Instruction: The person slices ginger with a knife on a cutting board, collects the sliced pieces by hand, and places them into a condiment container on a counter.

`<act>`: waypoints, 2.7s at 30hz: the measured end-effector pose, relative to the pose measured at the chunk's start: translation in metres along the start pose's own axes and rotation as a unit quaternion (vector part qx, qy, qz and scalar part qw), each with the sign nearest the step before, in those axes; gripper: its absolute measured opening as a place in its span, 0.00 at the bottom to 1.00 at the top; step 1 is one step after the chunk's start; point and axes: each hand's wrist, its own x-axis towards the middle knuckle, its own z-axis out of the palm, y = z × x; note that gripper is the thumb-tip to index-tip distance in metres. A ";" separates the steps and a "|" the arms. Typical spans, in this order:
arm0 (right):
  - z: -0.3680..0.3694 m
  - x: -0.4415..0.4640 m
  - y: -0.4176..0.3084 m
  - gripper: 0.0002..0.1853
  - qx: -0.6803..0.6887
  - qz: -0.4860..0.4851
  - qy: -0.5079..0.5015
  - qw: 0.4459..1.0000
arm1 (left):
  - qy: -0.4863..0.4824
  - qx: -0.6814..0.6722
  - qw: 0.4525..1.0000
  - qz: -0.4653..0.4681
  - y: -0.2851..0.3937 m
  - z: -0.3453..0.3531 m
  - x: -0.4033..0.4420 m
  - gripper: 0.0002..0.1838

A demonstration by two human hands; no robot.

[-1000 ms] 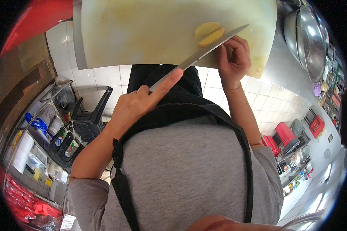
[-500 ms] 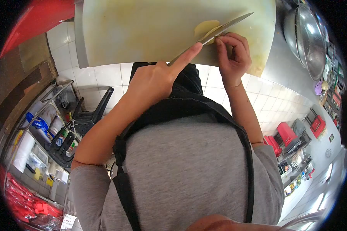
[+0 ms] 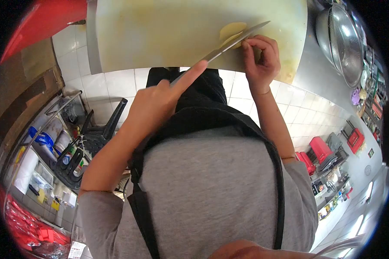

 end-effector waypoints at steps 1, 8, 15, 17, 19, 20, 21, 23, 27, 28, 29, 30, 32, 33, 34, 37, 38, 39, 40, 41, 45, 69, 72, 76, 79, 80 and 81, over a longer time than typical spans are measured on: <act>0.000 0.000 -0.001 0.07 0.001 -0.002 0.002 1.000 | 0.008 -0.002 1.000 0.003 0.003 -0.004 0.008 0.49; 0.006 -0.005 0.001 0.15 0.055 0.023 0.030 0.998 | 0.031 0.014 0.999 0.019 0.006 -0.001 0.023 0.49; 0.003 0.007 -0.009 0.13 -0.098 -0.068 -0.035 0.992 | 0.040 0.025 0.999 0.021 0.003 0.000 0.015 0.47; 0.004 0.010 -0.013 0.12 -0.123 -0.076 -0.062 0.988 | 0.044 0.039 0.998 0.021 0.004 -0.001 0.016 0.47; 0.004 0.011 -0.018 0.13 -0.155 -0.081 -0.080 0.981 | 0.040 0.042 0.998 0.026 0.005 -0.003 0.015 0.48; 0.004 0.012 -0.020 0.13 -0.172 -0.084 -0.088 0.978 | 0.040 0.041 0.998 0.026 0.005 -0.003 0.015 0.48; 0.004 0.013 -0.023 0.14 -0.184 -0.087 -0.093 0.975 | 0.041 0.040 0.998 0.026 0.004 -0.004 0.015 0.48; 0.004 0.014 -0.026 0.16 -0.211 -0.091 -0.102 0.968 | 0.039 0.037 0.998 0.027 0.005 -0.004 0.015 0.48; 0.009 0.008 -0.013 0.16 -0.091 -0.052 -0.017 0.994 | 0.039 0.013 0.999 0.029 0.001 -0.002 0.011 0.49; 0.008 0.005 -0.010 0.17 -0.076 -0.038 -0.001 0.996 | 0.041 0.003 0.999 0.030 0.000 0.000 0.010 0.49; 0.007 0.001 -0.007 0.19 -0.060 -0.024 0.015 0.998 | 0.043 -0.005 0.999 0.026 -0.003 0.003 0.008 0.50; 0.006 -0.001 -0.004 0.18 -0.053 -0.020 0.006 0.998 | 0.046 -0.012 0.999 0.023 -0.005 0.007 0.007 0.50; 0.004 -0.003 0.001 0.15 -0.038 -0.011 -0.012 0.999 | 0.039 -0.014 0.999 0.013 -0.006 0.007 0.006 0.51; 0.003 -0.003 0.002 0.14 -0.040 -0.013 -0.020 0.999 | 0.029 -0.009 1.000 0.007 -0.005 0.005 0.005 0.51; 0.002 -0.003 0.002 0.13 -0.042 -0.014 -0.028 0.999 | 0.019 -0.003 1.000 0.001 -0.004 0.002 0.005 0.52; 0.003 -0.002 0.002 0.11 -0.029 -0.014 -0.023 0.999 | 0.012 0.024 1.000 0.007 -0.004 -0.001 0.001 0.52; 0.003 -0.002 0.002 0.11 -0.021 -0.014 -0.017 1.000 | -0.011 0.013 1.000 0.001 -0.003 -0.002 0.000 0.52; 0.003 -0.002 0.002 0.11 -0.019 -0.013 -0.014 1.000 | -0.034 0.003 0.999 -0.004 -0.004 -0.004 0.000 0.52; 0.003 -0.002 0.002 0.11 -0.017 -0.011 -0.012 1.000 | -0.057 -0.008 0.998 -0.010 -0.004 -0.005 -0.001 0.51; 0.002 -0.003 0.002 0.12 -0.016 -0.009 -0.010 1.000 | -0.043 0.002 0.999 -0.003 -0.004 -0.004 -0.004 0.51; 0.001 -0.006 0.003 0.14 -0.013 -0.010 -0.002 1.000 | -0.007 0.029 1.000 0.005 -0.002 -0.003 -0.016 0.49; -0.007 0.038 -0.026 0.30 -0.293 -0.129 -0.138 0.937 | 0.154 0.040 0.987 -0.002 -0.007 -0.006 -0.017 0.40; -0.004 0.041 -0.031 0.31 -0.319 -0.138 -0.154 0.925 | 0.145 0.028 0.989 -0.003 -0.006 -0.005 -0.020 0.40; -0.003 0.042 -0.032 0.31 -0.331 -0.138 -0.146 0.922 | 0.149 0.031 0.988 -0.003 -0.005 -0.003 -0.022 0.40; -0.009 0.041 -0.028 0.29 -0.300 -0.139 -0.109 0.937 | 0.188 0.028 0.982 -0.013 -0.004 0.001 -0.022 0.42; -0.011 0.040 -0.026 0.29 -0.286 -0.139 -0.094 0.943 | 0.184 0.022 0.983 -0.014 -0.004 0.000 -0.023 0.42; -0.013 0.040 -0.027 0.26 -0.258 -0.143 -0.071 0.953 | 0.179 0.016 0.984 -0.015 -0.004 -0.001 -0.023 0.42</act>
